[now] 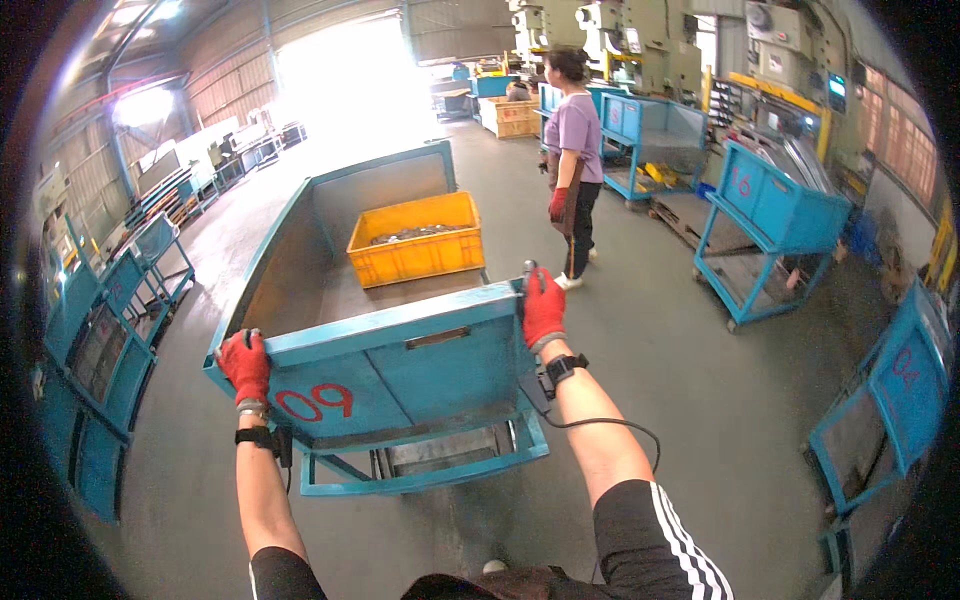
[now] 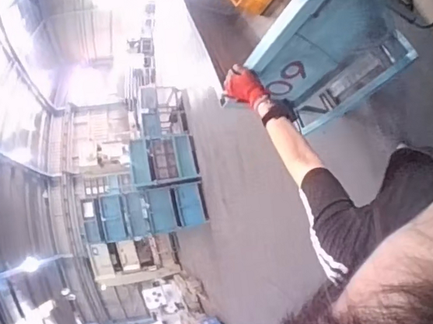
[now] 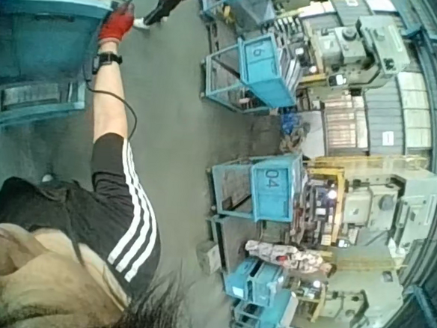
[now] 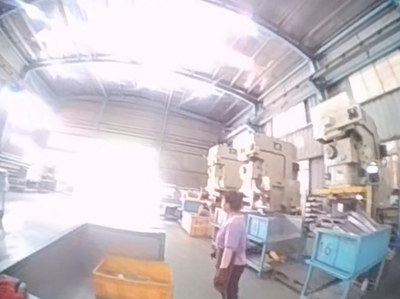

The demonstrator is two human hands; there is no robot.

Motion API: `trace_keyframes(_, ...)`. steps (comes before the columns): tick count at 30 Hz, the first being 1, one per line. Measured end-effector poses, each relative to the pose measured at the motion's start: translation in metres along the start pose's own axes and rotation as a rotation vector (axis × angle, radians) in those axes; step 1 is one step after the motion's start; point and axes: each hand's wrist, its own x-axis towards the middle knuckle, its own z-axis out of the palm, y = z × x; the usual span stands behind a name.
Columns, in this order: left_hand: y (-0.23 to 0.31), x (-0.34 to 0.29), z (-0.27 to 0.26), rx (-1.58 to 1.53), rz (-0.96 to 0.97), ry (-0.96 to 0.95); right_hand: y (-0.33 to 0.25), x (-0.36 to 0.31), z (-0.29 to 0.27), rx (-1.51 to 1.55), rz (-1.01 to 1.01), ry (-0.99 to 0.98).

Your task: Transferring stamped metal parts and waste material into bins and moving a cart on a factory floor.

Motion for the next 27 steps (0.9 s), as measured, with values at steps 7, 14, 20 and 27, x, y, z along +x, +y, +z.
trace_keyframes(7,0.046,0.092,0.091,-0.048,-0.034,-0.149,0.082,0.093,0.096,0.127,0.120,0.029)
trace_keyframes(14,0.056,0.194,0.200,-0.029,-0.051,-0.076,0.090,0.182,0.194,0.316,0.118,-0.082)
trace_keyframes(20,0.070,0.284,0.282,-0.043,-0.020,-0.165,0.113,0.241,0.310,0.317,-0.037,0.044)
trace_keyframes(27,0.088,0.386,0.406,-0.006,-0.015,-0.177,0.164,0.324,0.428,0.133,0.020,-0.053)
